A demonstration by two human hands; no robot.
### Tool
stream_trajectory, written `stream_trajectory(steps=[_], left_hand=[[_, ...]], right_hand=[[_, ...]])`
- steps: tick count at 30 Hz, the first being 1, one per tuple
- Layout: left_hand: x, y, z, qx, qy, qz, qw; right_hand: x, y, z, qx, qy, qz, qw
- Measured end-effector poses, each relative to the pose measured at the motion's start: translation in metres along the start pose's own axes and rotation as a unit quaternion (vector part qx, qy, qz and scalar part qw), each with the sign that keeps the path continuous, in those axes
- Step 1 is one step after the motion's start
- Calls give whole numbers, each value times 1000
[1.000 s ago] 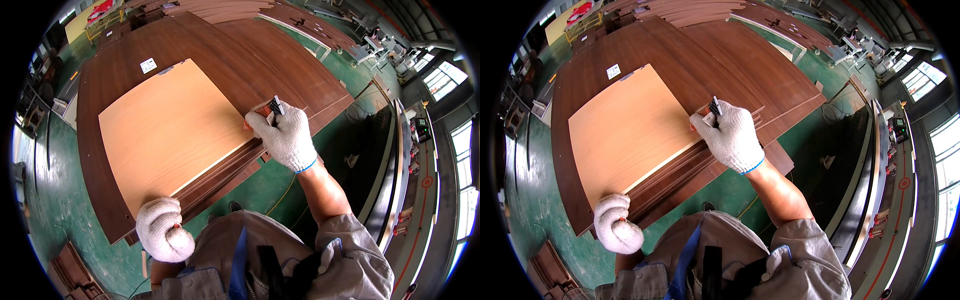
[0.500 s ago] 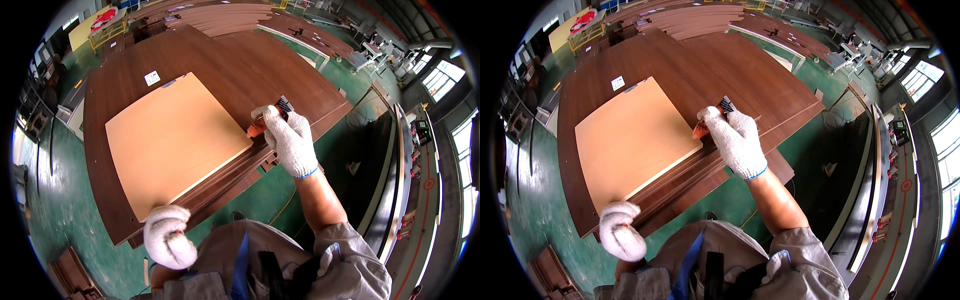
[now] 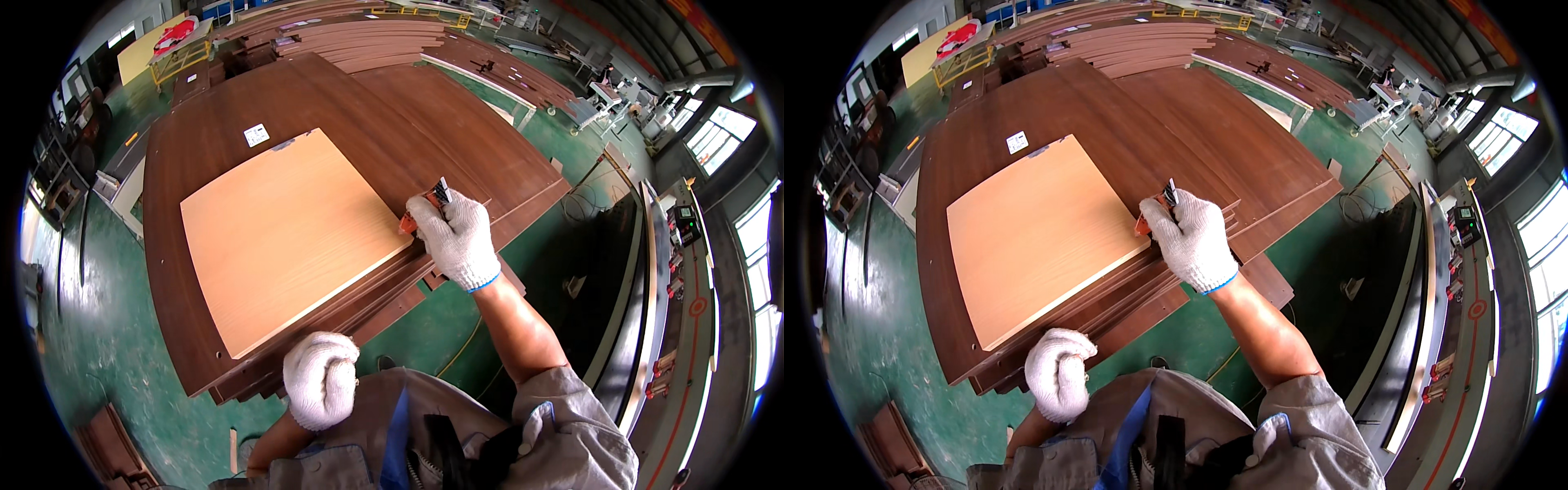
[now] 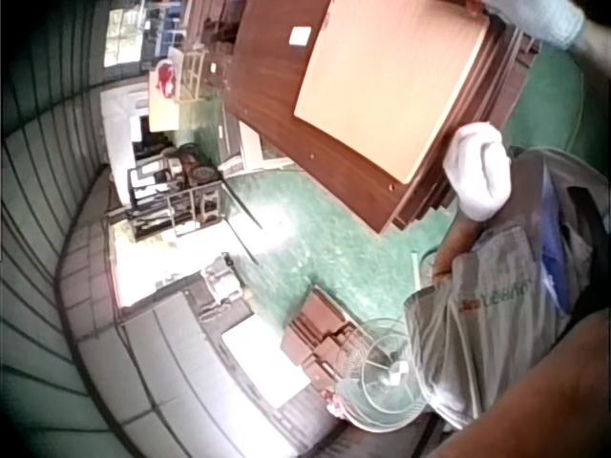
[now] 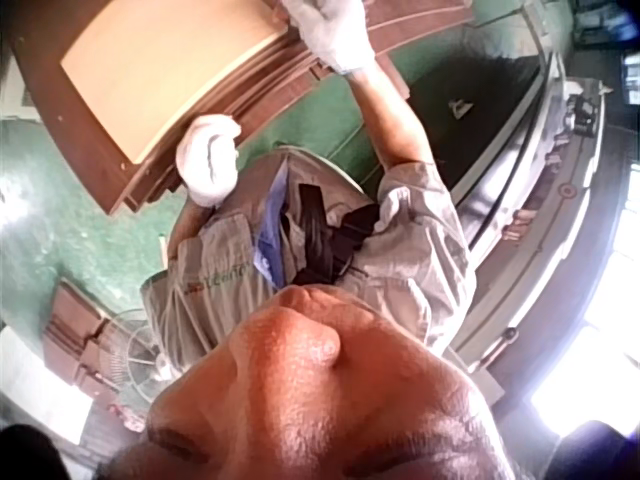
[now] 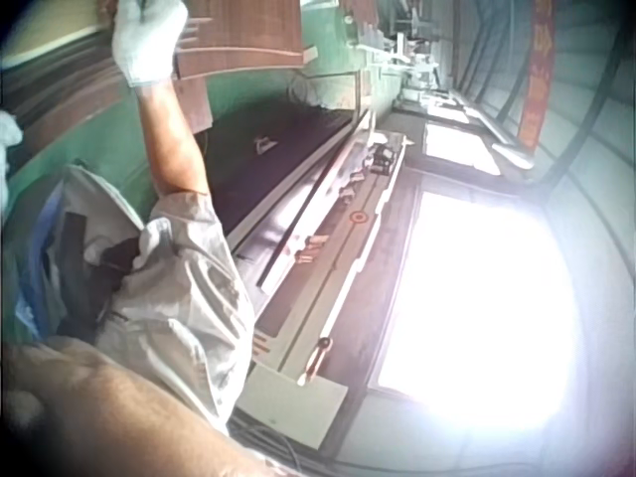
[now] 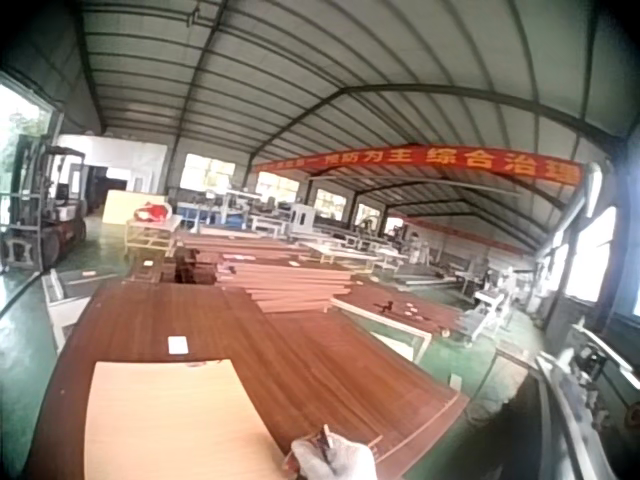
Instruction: The person applies a brown paste to a damaged area on a light-colored wood panel using a small metal blade, then wipes away excess with a small piece of wood.
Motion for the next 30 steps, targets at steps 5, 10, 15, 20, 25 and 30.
stream_trajectory(steps=[5, 10, 15, 20, 25, 30], left_hand=[[3, 9, 7, -18, 7, 11, 1000], [12, 12, 8, -52, 44, 17, 998], [67, 2, 28, -280, 301, 70, 909], [105, -7, 42, -319, 584, 15, 747], [118, 0, 58, -428, 585, -23, 688], [65, -29, 23, -196, 278, -149, 928]], right_hand=[[1, 3, 9, -31, 29, -6, 999], [-4, 9, -1, 59, -68, -12, 996], [4, 33, 14, 70, -157, 6, 985], [-5, 66, 56, -293, 62, -4, 954], [-18, 79, 64, -327, 85, 3, 941], [-41, 95, 93, -257, 139, 26, 956]])
Point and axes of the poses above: each hand's wrist, its own y-axis away from the middle knuckle, its own x-axis out of the palm, z = x × y, the point moved 10 cm from there along -y, towards the middle knuckle, and after that the axes turned 11 degrees about -z, right-handed, at the moved point
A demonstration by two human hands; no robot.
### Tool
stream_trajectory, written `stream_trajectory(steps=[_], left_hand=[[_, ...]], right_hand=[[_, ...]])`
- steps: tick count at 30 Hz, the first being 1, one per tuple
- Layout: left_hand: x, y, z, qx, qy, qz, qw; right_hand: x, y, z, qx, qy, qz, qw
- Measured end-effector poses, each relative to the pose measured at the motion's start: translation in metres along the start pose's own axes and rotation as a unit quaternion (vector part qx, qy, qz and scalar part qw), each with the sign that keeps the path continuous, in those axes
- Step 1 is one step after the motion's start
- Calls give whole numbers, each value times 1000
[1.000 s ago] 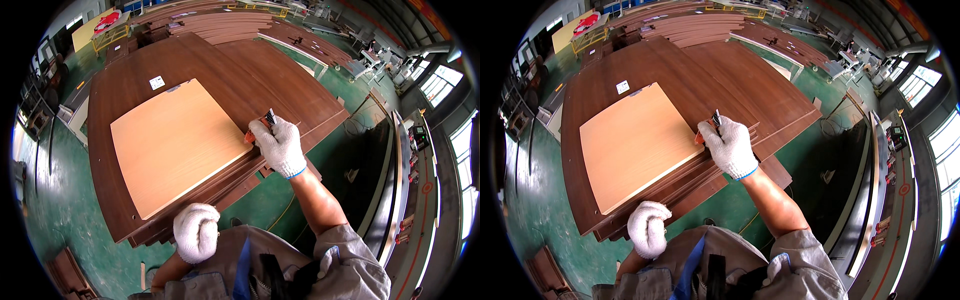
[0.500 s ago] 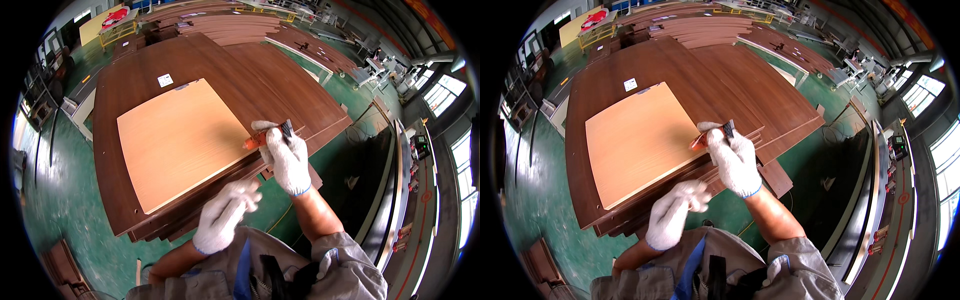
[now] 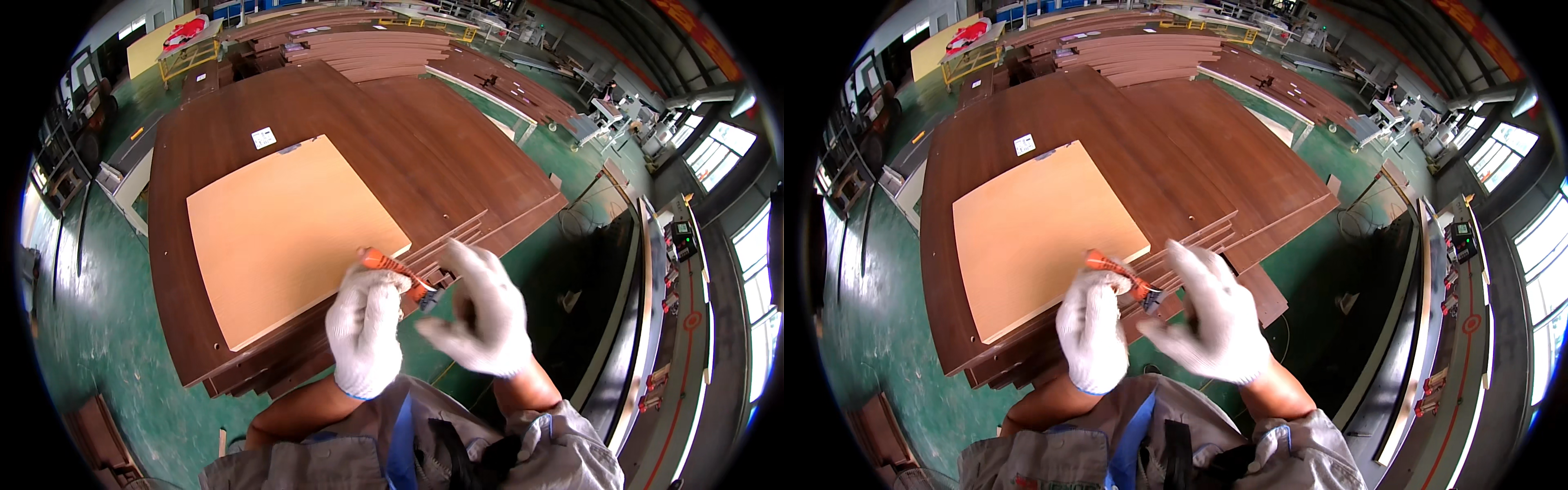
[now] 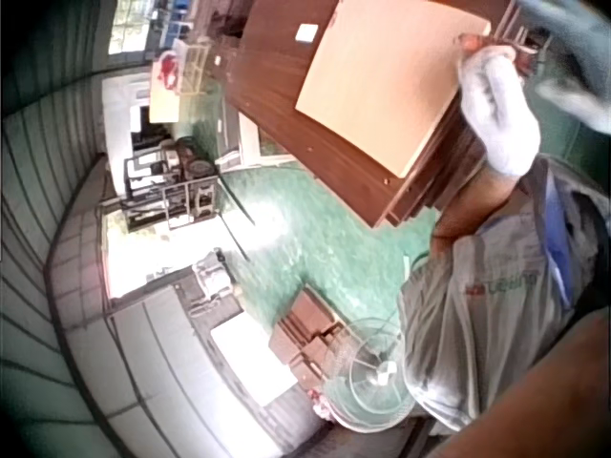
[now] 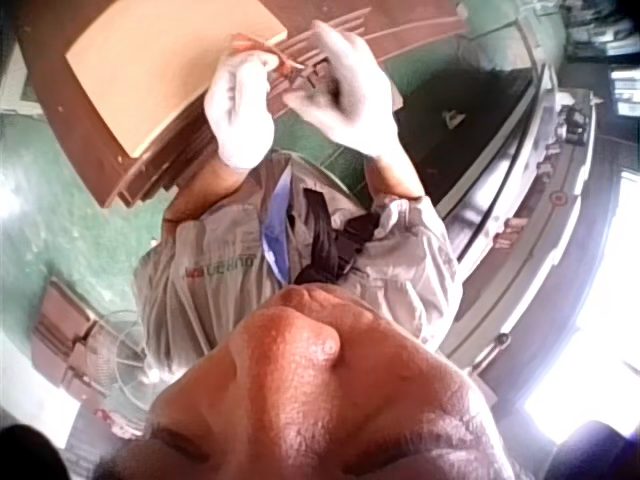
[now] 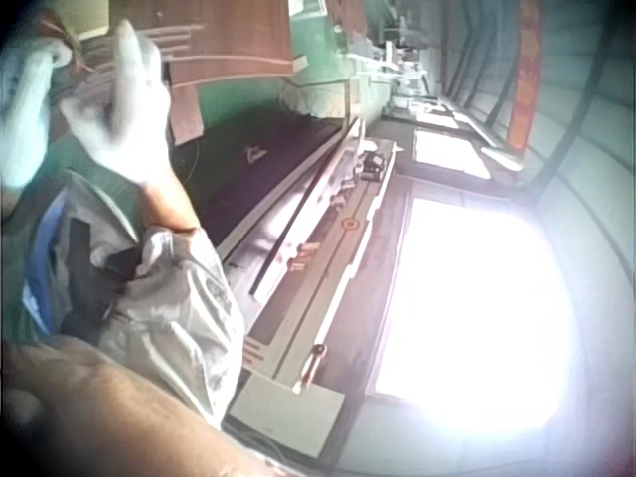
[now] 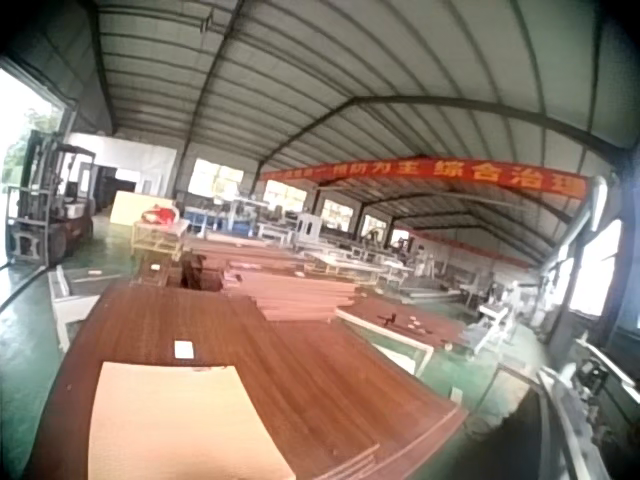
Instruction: The person applies a brown paste to a damaged area on a light-colored wood panel using a small metal blade, then wipes away excess with a small piece of wood.
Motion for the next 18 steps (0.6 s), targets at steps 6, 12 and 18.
stream_trajectory(steps=[6, 12, 18], left_hand=[[25, 2, -35, 241, -262, 82, 931], [25, -1, -40, 310, -324, 97, 889], [-9, 5, -79, 319, -295, 26, 900]], right_hand=[[26, 6, -8, 262, -203, 115, 936], [47, 18, -36, 382, -335, 71, 858], [42, -14, -47, 283, -250, 76, 923]])
Point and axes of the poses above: each hand's wrist, its own y-axis away from the middle knuckle, its own x-axis out of the palm, z = x × y, the point moved 10 cm from there along -y, towards the middle knuckle, and after that the axes turned 11 degrees about -z, right-handed, at the moved point
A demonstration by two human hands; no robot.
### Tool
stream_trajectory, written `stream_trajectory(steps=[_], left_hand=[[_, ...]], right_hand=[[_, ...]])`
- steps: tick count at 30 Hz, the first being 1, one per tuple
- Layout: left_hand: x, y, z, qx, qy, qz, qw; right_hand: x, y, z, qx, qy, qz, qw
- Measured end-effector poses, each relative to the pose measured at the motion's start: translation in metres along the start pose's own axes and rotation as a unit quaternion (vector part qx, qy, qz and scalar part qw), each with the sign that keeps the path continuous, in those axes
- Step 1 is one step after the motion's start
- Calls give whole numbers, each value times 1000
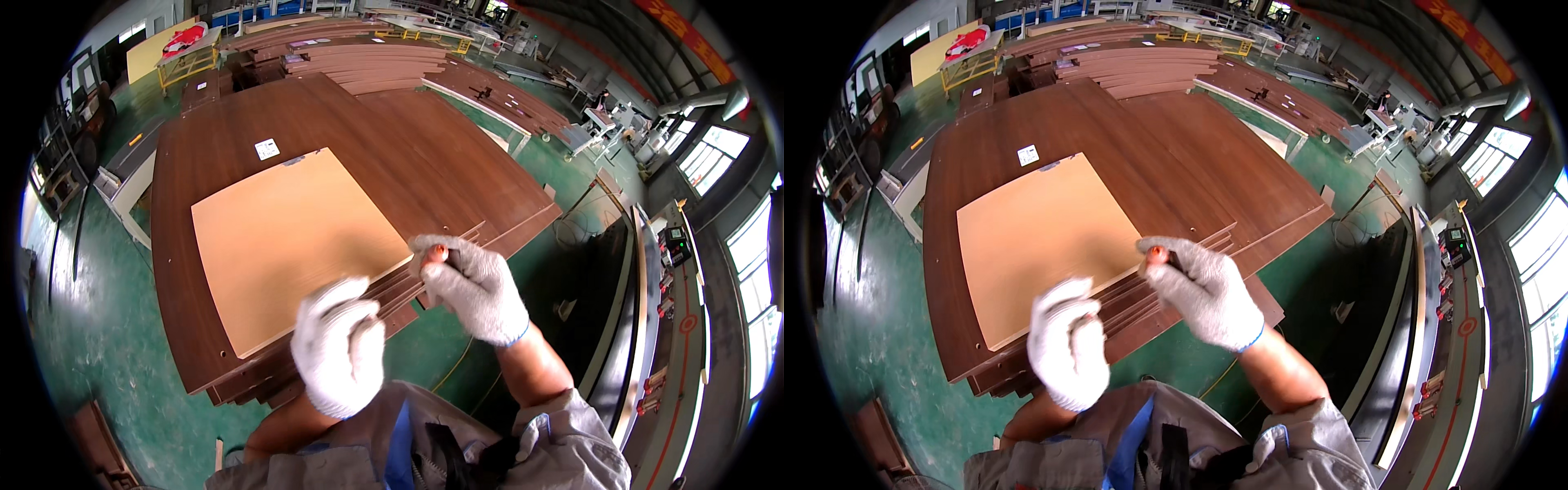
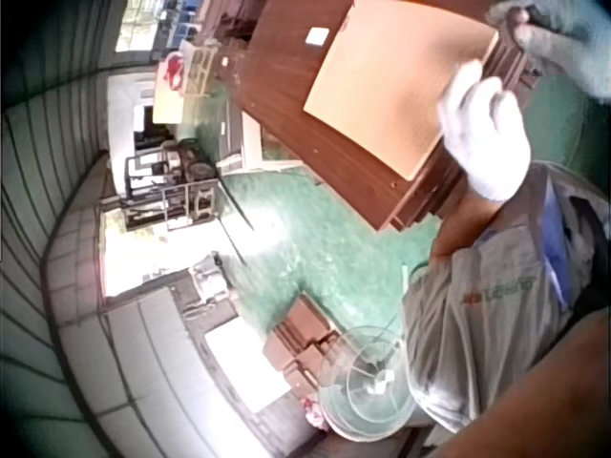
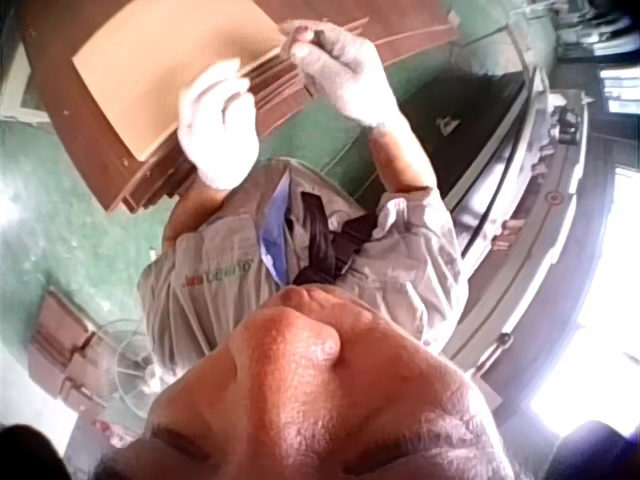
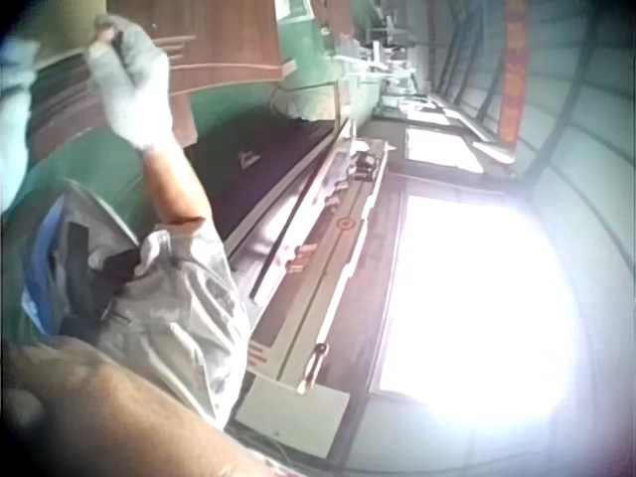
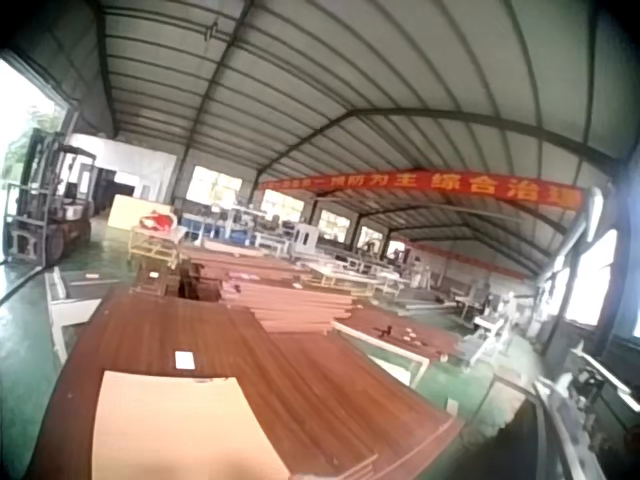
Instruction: The person applies a brown paste to a damaged area on a light-colored wood panel using a small metal blade, then wipes away excess with a small piece of wood.
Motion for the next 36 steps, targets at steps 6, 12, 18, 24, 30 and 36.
stream_trajectory(steps=[6, 12, 18, 24, 30, 36], left_hand=[[-35, -13, 8, 28, -101, 5, 994], [-38, -16, 26, 8, -126, 44, 991], [-36, -17, 22, 23, -133, 53, 989], [-36, -18, 23, 21, -135, 60, 989], [-35, -20, 21, 31, -135, 60, 988], [-34, -20, 23, 26, -131, 62, 989]], right_hand=[[-26, -54, -11, -117, 209, 41, 970], [1, -73, -13, -133, 341, 172, 915], [19, -86, -10, -132, 439, 255, 851], [19, -89, -13, -113, 446, 294, 837], [33, -92, -1, -156, 510, 321, 783], [42, -95, 6, -167, 550, 335, 746]])
Point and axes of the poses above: each hand's wrist, its own y-axis away from the middle knuckle, its own x-axis out of the palm, z = x × y, the point moved 10 cm from there along -y, towards the middle knuckle, and after that the axes turned 11 degrees about -z, right-handed, at the moved point
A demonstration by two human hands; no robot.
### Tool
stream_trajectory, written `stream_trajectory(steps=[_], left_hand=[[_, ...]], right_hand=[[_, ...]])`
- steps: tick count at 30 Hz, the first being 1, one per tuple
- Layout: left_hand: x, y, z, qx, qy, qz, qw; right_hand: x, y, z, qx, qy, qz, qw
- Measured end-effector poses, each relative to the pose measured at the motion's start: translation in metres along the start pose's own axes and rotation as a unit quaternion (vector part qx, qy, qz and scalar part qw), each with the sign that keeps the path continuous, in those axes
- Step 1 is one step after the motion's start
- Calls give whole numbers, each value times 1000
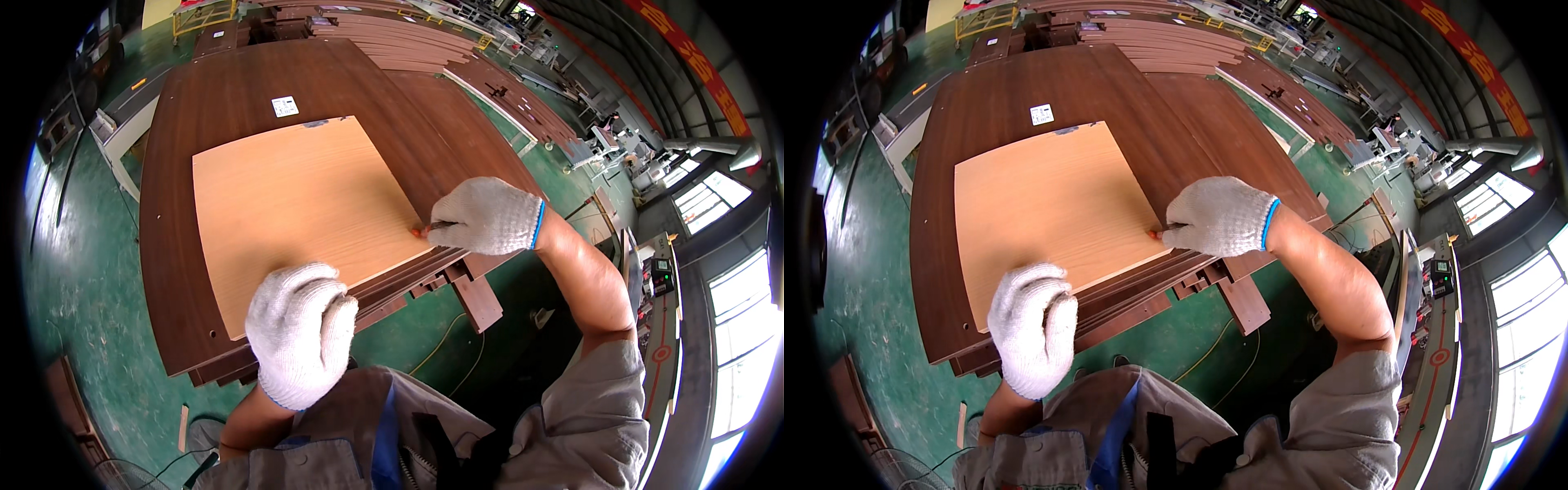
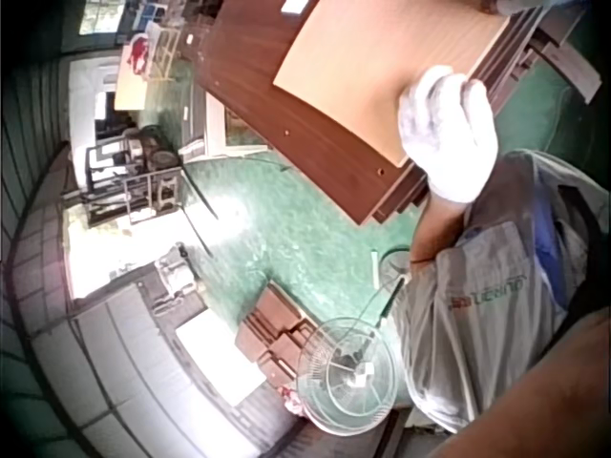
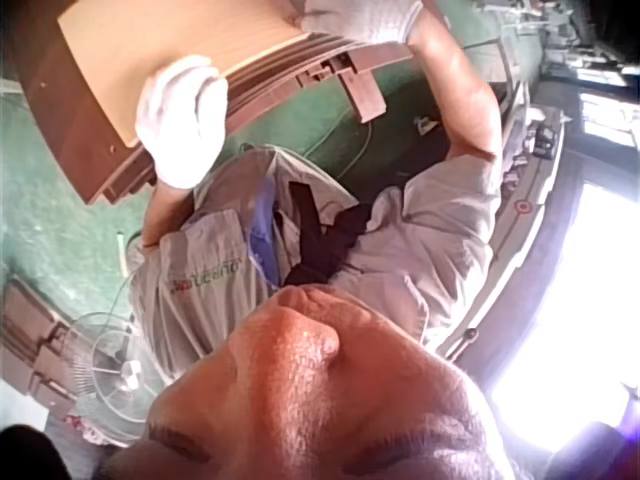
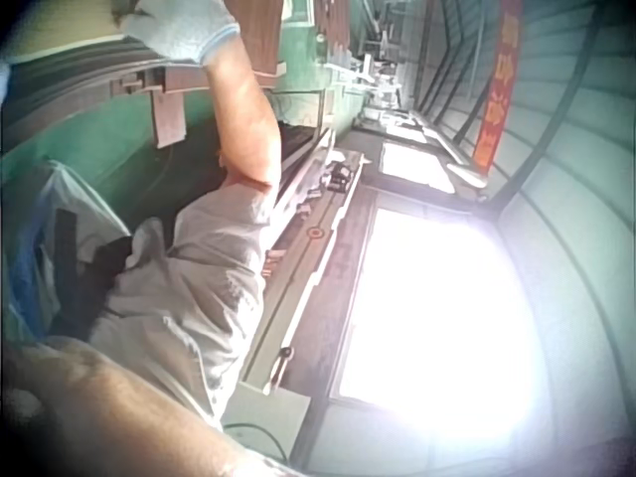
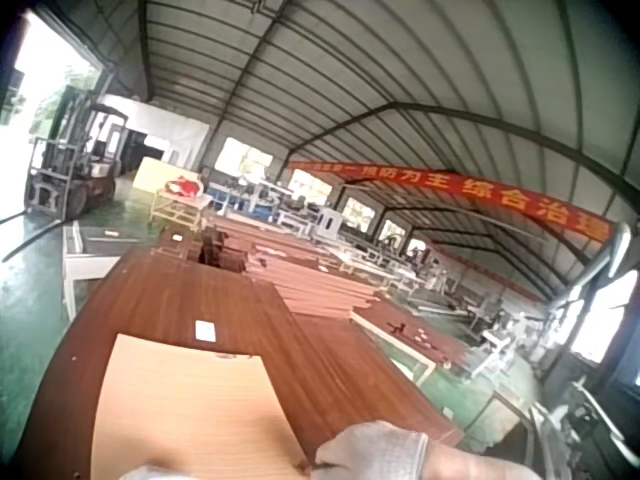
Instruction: The person applies a brown paste to a damaged area on a light-colored wood panel using a small metal blade, then wipes away excess with a small piece of wood.
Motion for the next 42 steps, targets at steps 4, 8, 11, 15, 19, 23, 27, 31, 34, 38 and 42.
stream_trajectory(steps=[4, 8, 11, 15, 19, 23, 27, 31, 34, 38, 42], left_hand=[[0, 1, 0, 6, -4, 0, 1000], [0, 2, 0, 8, -6, 1, 1000], [2, 2, 0, 8, 6, 6, 1000], [3, 3, 0, 3, 0, 10, 1000], [5, 4, 4, -11, -4, 18, 1000], [5, 4, 1, 7, -13, 16, 1000], [6, 5, 1, 2, -14, 18, 1000], [6, 7, 1, 4, -9, 22, 1000], [7, 8, 0, 12, -19, 33, 999], [9, 11, -2, 29, -15, 37, 999], [8, 10, -5, 35, -32, 44, 998]], right_hand=[[-4, -3, 6, 1, 33, 20, 999], [-3, -5, 6, -5, 58, 30, 998], [3, -3, -4, -19, 90, 36, 995], [-4, 2, 6, -74, 65, 1, 995], [-9, 5, 6, 37, 54, 41, 997], [-5, 12, -2, 42, 45, 20, 998], [-6, 26, -17, 58, -31, -48, 997], [-21, 46, -25, 81, -143, -175, 971], [-17, 63, -18, 85, -167, -213, 959], [-4, 81, -18, 118, -227, -242, 936], [3, 96, -20, 91, -202, -287, 932]])
Point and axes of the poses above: each hand's wrist, its own y-axis away from the middle knuckle, its own x-axis out of the palm, z = x × y, the point moved 10 cm from there along -y, towards the middle knuckle, and after that the axes turned 11 degrees about -z, right-handed, at the moved point
